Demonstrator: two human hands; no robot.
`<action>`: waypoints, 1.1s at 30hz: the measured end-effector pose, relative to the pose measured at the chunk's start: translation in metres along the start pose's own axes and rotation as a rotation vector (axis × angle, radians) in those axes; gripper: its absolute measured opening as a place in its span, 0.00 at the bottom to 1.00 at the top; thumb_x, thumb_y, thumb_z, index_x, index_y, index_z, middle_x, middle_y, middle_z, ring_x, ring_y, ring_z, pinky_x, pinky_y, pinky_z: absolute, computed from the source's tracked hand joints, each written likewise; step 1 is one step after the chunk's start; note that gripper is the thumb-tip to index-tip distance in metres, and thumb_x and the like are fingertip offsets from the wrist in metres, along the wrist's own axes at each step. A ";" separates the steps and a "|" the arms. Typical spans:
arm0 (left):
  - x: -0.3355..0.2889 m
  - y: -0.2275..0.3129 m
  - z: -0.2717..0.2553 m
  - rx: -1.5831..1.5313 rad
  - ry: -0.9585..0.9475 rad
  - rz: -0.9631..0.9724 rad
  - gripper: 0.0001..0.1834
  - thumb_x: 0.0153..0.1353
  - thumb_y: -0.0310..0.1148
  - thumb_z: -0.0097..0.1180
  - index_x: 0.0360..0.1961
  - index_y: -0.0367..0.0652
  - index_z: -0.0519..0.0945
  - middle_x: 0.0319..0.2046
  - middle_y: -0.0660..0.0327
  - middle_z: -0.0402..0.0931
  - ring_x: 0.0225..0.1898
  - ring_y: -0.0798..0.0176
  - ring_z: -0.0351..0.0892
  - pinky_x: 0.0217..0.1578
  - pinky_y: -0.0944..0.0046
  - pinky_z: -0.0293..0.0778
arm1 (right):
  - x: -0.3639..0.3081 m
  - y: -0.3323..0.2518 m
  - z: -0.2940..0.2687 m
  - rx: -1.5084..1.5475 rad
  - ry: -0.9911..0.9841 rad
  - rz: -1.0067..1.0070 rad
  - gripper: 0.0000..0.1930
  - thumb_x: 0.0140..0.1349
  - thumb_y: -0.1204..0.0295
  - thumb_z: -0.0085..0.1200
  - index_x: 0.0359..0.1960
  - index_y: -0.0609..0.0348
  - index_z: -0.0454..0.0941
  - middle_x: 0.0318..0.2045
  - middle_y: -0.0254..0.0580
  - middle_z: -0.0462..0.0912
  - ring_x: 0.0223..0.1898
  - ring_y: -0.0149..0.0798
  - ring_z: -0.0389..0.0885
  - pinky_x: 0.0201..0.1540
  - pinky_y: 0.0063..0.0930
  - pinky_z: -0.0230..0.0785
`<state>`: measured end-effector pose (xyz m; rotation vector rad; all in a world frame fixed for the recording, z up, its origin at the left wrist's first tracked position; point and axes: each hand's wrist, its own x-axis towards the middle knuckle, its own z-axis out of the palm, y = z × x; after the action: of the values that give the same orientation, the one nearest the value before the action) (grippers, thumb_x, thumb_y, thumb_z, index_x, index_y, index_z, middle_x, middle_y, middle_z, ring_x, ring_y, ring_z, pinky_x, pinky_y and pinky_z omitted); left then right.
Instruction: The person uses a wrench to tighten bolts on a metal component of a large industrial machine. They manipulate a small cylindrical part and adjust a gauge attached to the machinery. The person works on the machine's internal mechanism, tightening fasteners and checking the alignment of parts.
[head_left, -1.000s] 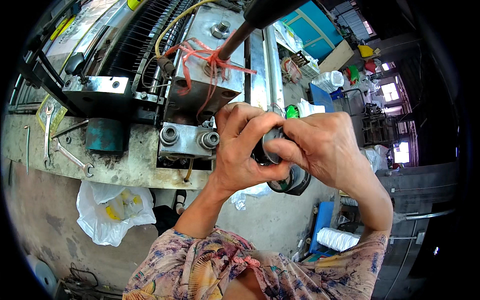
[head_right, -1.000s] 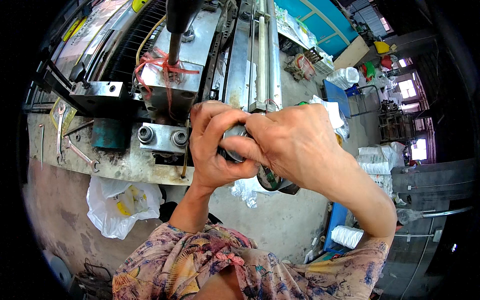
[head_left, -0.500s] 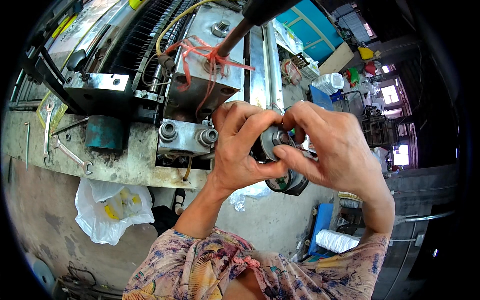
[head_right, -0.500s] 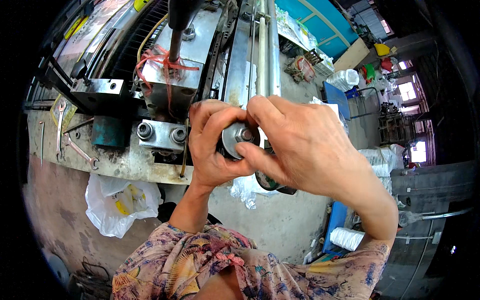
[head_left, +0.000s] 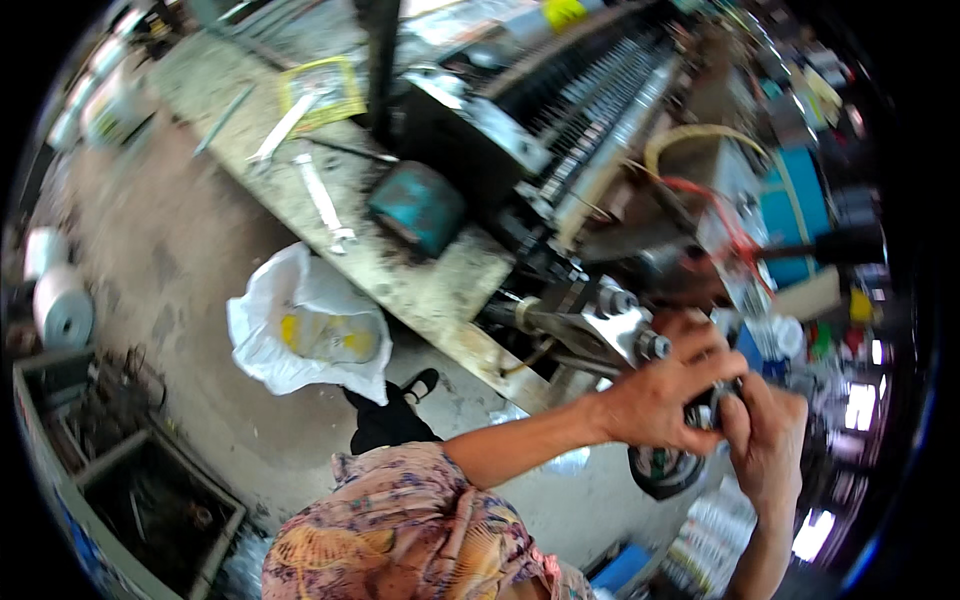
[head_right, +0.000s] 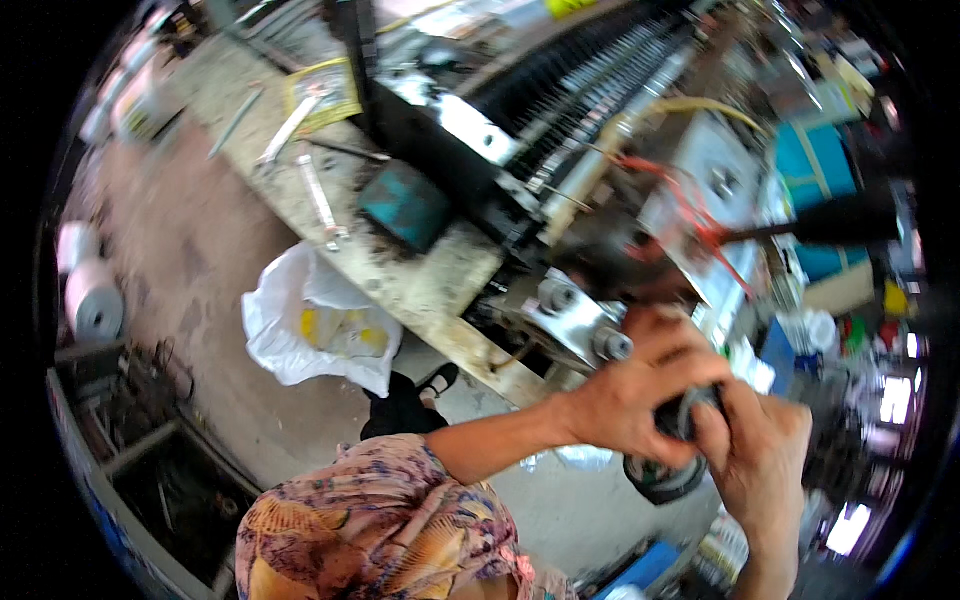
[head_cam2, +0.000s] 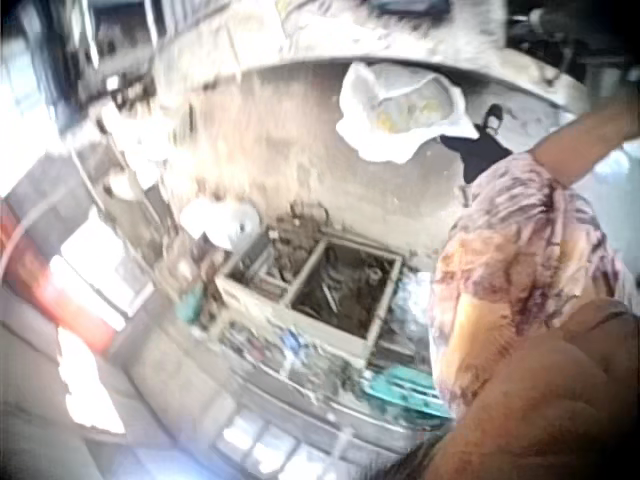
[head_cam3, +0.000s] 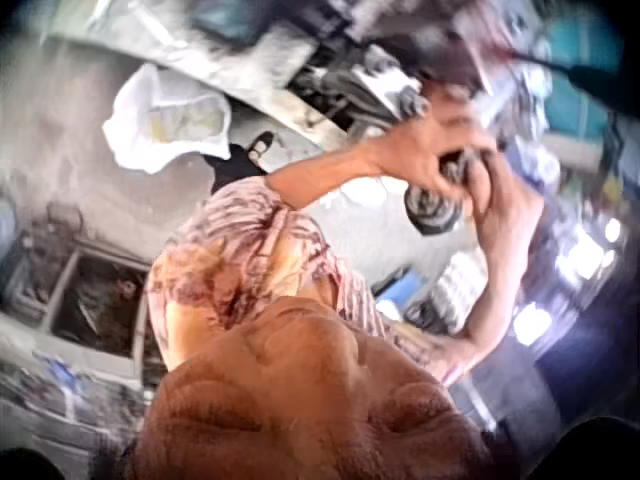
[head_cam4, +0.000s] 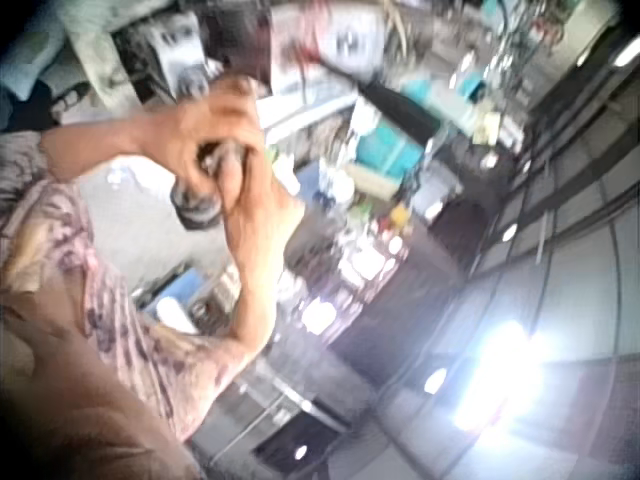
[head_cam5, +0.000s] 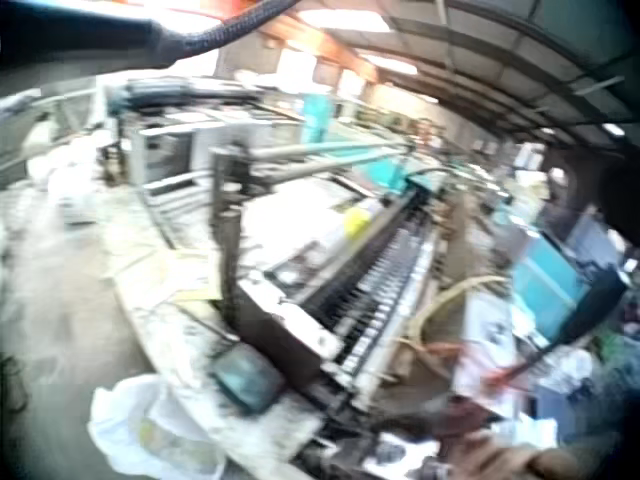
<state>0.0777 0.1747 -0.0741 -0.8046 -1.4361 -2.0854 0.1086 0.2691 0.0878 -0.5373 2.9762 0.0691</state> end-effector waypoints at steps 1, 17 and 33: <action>-0.002 -0.001 0.002 -0.032 0.022 -0.028 0.30 0.37 0.35 0.68 0.47 0.46 0.75 0.39 0.60 0.68 0.45 0.50 0.65 0.52 0.51 0.60 | -0.003 0.002 0.002 -0.079 0.007 -0.007 0.18 0.66 0.60 0.54 0.24 0.59 0.68 0.15 0.47 0.68 0.20 0.52 0.71 0.25 0.43 0.60; -0.014 0.025 -0.026 0.144 0.061 0.040 0.33 0.42 0.34 0.71 0.52 0.37 0.74 0.48 0.51 0.71 0.49 0.46 0.70 0.49 0.54 0.69 | 0.008 -0.022 -0.009 -0.123 0.104 -0.013 0.07 0.60 0.75 0.57 0.31 0.62 0.70 0.21 0.50 0.74 0.22 0.52 0.75 0.25 0.42 0.63; -0.035 -0.008 -0.381 1.524 -0.008 -0.902 0.23 0.53 0.47 0.64 0.38 0.36 0.77 0.39 0.48 0.77 0.38 0.42 0.81 0.38 0.45 0.75 | 0.024 -0.138 0.056 0.256 0.201 -0.208 0.07 0.53 0.73 0.67 0.30 0.55 0.80 0.21 0.35 0.78 0.20 0.38 0.77 0.22 0.31 0.67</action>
<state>0.0223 -0.1792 -0.2098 0.5441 -2.9214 -0.6905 0.1409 0.1353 0.0259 -0.8584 3.0287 -0.4009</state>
